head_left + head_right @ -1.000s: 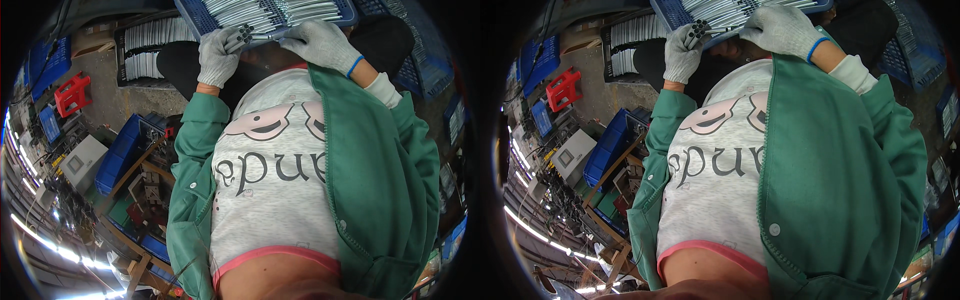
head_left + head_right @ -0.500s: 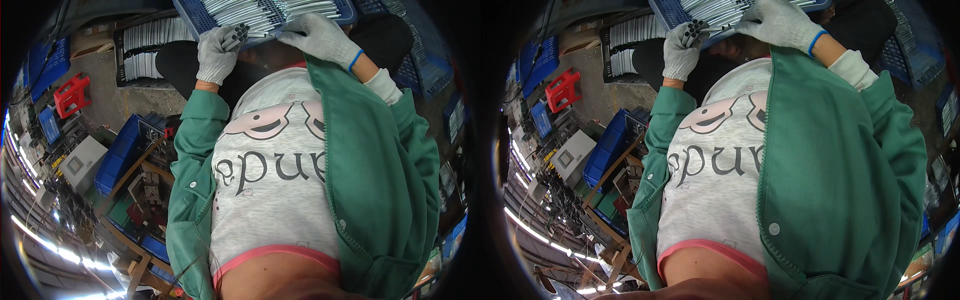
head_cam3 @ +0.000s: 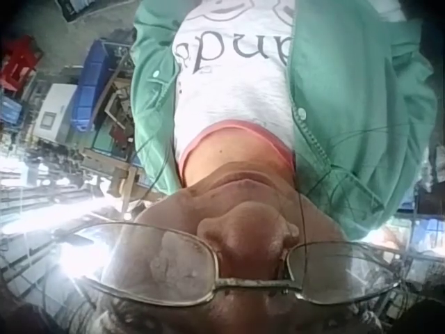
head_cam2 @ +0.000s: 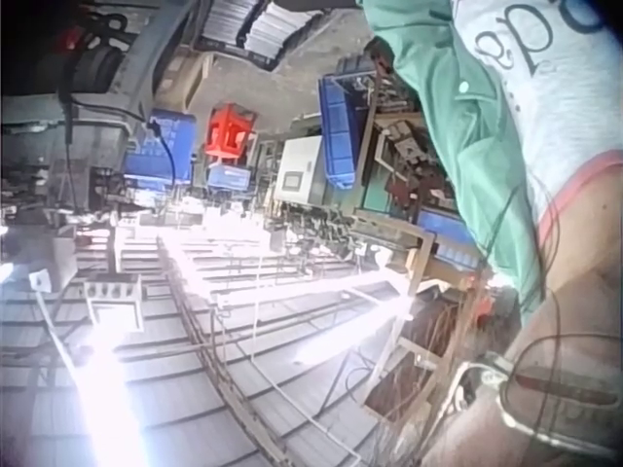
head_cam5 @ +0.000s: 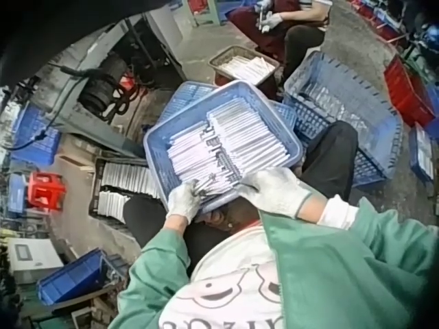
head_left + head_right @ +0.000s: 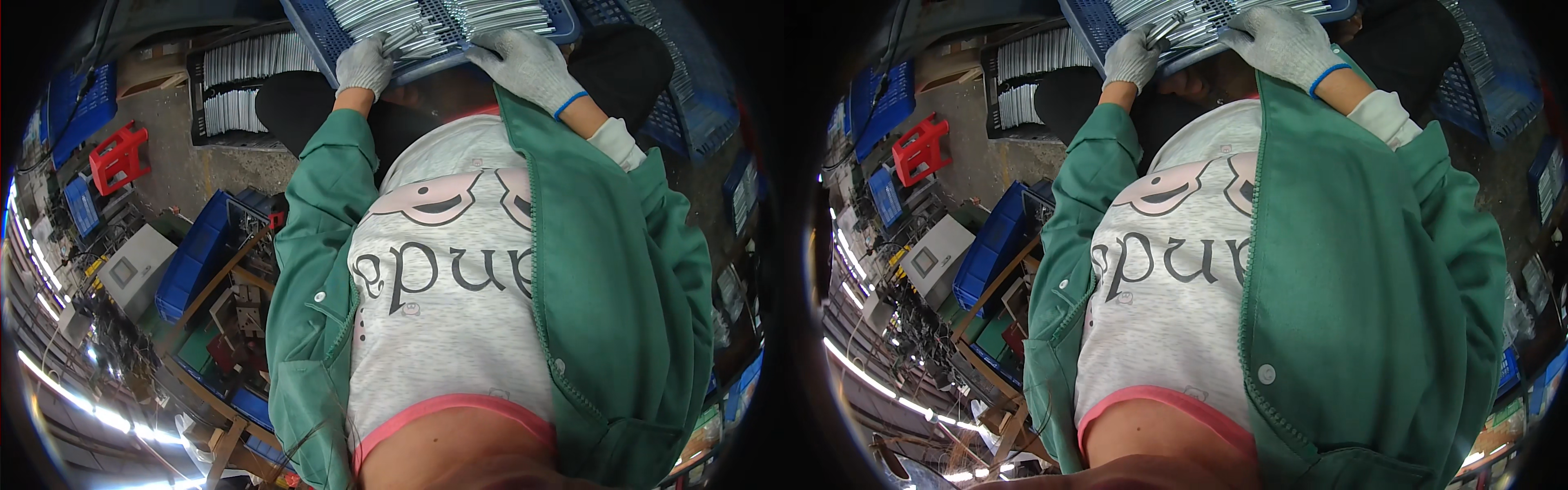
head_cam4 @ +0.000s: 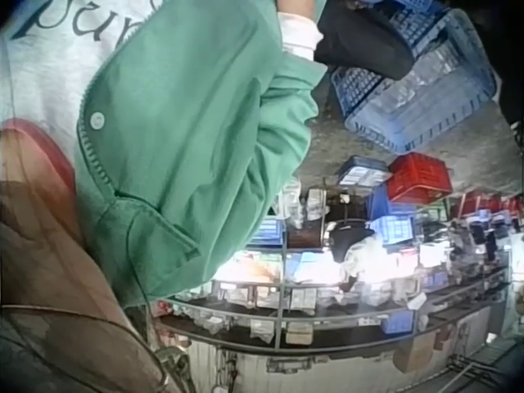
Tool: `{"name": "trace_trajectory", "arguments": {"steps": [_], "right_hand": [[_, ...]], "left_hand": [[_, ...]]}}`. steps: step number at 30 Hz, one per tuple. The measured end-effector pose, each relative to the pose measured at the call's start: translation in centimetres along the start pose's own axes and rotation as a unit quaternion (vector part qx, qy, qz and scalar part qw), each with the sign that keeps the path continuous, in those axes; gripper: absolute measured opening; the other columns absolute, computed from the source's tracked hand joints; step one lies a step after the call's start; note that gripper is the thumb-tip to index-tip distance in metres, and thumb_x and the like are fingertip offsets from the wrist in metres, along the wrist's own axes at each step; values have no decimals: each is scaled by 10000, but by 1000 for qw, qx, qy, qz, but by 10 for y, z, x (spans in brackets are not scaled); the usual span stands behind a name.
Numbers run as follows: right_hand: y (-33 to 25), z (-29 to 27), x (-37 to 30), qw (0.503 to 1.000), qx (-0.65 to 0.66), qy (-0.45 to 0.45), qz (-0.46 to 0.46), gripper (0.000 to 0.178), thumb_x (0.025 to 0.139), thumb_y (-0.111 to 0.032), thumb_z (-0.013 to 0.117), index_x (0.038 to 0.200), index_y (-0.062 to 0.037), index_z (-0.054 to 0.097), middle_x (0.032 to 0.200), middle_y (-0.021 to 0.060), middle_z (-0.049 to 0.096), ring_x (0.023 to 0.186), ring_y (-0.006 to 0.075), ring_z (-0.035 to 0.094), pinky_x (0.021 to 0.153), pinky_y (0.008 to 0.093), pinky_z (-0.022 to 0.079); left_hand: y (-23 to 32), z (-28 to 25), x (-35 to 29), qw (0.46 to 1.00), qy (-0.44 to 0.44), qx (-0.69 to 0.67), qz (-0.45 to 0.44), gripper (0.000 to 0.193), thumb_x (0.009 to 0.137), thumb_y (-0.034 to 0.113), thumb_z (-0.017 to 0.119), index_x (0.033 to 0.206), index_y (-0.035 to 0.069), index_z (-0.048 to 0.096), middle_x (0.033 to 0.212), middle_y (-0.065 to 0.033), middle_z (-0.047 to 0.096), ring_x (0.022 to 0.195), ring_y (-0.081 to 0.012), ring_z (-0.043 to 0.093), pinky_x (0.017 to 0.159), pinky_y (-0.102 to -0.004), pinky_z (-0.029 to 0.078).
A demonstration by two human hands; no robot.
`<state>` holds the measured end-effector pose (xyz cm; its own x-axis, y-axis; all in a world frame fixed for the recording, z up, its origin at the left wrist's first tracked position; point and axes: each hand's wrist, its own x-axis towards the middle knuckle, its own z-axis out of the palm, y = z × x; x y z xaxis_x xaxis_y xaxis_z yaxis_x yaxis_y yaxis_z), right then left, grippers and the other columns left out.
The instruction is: Sorting and arranging small metal components into structured trays.
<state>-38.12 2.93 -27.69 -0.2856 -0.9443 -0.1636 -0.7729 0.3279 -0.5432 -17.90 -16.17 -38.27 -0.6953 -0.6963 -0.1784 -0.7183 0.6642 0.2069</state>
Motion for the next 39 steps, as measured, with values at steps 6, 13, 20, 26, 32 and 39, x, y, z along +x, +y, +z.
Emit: {"name": "trace_trajectory", "arguments": {"steps": [6, 13, 20, 26, 32, 39], "right_hand": [[-10, 1, 2, 999, -38, 10, 35, 343, 924, -430, 625, 1098, -167, 760, 987, 63, 761, 821, 287, 717, 746, 384, 561], [-22, -13, -2, 1000, -15, -6, 14, 326, 924, -415, 629, 1105, -176, 758, 943, 60, 762, 787, 284, 711, 730, 375, 559], [-24, -19, -10, 993, -71, 24, -93, 315, 922, -414, 629, 1073, -173, 765, 908, 54, 760, 760, 271, 706, 689, 371, 552], [-25, -18, -3, 995, -79, 24, -59, 295, 925, -404, 626, 1052, -179, 768, 892, 51, 758, 745, 270, 700, 672, 373, 545], [-26, -24, -10, 992, -49, 6, -116, 274, 927, -388, 627, 1038, -184, 771, 895, 52, 758, 732, 277, 693, 686, 368, 550], [-26, -18, 2, 998, -31, -56, -16, 268, 919, -357, 640, 1033, -154, 772, 884, 59, 758, 711, 271, 689, 696, 360, 554]], "left_hand": [[10, -28, -16, 989, 18, -143, -16, 251, 891, 235, 723, 1116, 124, 709, 914, -54, 749, 803, -240, 702, 760, -342, 536], [14, -51, -39, 942, 5, -333, 52, 147, 905, 121, 700, 1047, 98, 735, 910, -7, 747, 769, -141, 661, 756, -268, 527], [22, -62, -50, 918, 4, -390, 76, 127, 903, 86, 691, 1021, 91, 739, 904, 4, 746, 751, -120, 649, 734, -252, 516], [25, -61, -51, 924, -6, -370, 94, 185, 839, 107, 739, 1023, 100, 720, 910, -21, 746, 775, -175, 675, 723, -290, 530], [16, -43, -52, 957, 96, -255, 103, 211, 797, 105, 757, 1006, 91, 728, 909, -37, 739, 756, -213, 653, 736, -317, 521], [20, -45, -55, 946, 157, -237, 153, 102, 826, 92, 744, 926, 73, 739, 767, -19, 716, 560, -167, 591, 570, -293, 487]]}}
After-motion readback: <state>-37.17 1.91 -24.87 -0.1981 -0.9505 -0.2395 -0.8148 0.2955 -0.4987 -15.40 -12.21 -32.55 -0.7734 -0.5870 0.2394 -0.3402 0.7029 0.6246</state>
